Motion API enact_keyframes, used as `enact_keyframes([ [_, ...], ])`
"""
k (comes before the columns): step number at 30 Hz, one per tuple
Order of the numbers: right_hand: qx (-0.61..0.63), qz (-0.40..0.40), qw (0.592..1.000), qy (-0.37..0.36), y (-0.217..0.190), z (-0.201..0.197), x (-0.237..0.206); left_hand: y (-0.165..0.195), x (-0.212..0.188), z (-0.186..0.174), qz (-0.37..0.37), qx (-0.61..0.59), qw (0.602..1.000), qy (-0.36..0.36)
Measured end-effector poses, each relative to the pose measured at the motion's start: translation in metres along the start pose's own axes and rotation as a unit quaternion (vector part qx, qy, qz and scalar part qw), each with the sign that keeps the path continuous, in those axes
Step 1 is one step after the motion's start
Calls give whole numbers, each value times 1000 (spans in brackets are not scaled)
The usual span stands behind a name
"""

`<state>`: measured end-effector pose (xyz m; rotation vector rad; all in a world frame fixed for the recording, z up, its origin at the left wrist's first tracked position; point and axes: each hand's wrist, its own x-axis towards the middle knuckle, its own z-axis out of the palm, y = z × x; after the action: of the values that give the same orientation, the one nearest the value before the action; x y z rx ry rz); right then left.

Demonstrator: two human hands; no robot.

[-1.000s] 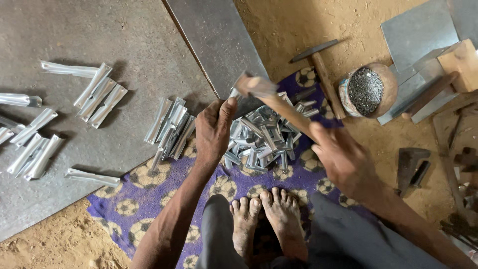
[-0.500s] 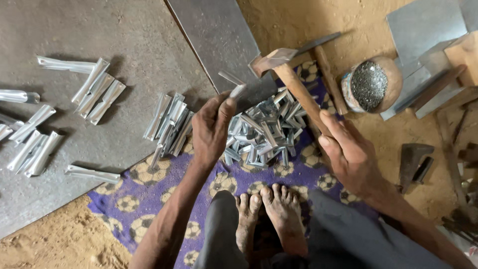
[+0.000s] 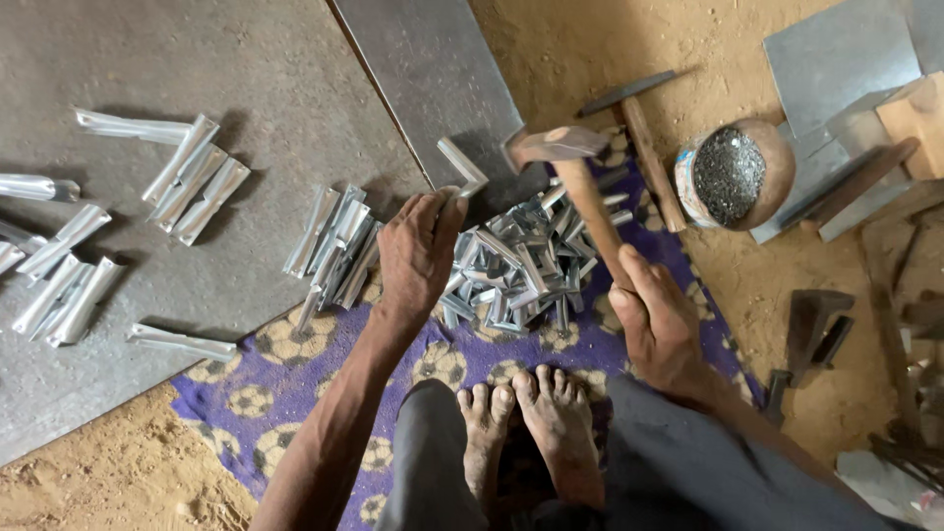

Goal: The person repeatedly picks up small metal pieces and strikes them with a hammer on a metal plate. The person works one at a time, placing each piece, hitting it, and moving it aside. The workspace contains many similar metal pieces and tools.

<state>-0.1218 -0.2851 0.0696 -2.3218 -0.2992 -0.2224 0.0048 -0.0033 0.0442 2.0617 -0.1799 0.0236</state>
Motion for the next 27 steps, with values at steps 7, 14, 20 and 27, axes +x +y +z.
enact_keyframes([
  [7, -13, 18, 1000, -9, -10, 21, 11, 3, 9, -2, 38, 76, 996, -23],
  [14, -88, -70, 994, -13, -34, -20, 40, 8, 30, -4, 19, 211, 969, -128],
  [20, -140, -77, 978, -135, -21, -9, 77, 8, 30, -6, 51, 226, 964, -130],
  [27, -84, -66, 992, -62, -23, -13, 67, 3, 27, -8, 24, 141, 984, -111],
])
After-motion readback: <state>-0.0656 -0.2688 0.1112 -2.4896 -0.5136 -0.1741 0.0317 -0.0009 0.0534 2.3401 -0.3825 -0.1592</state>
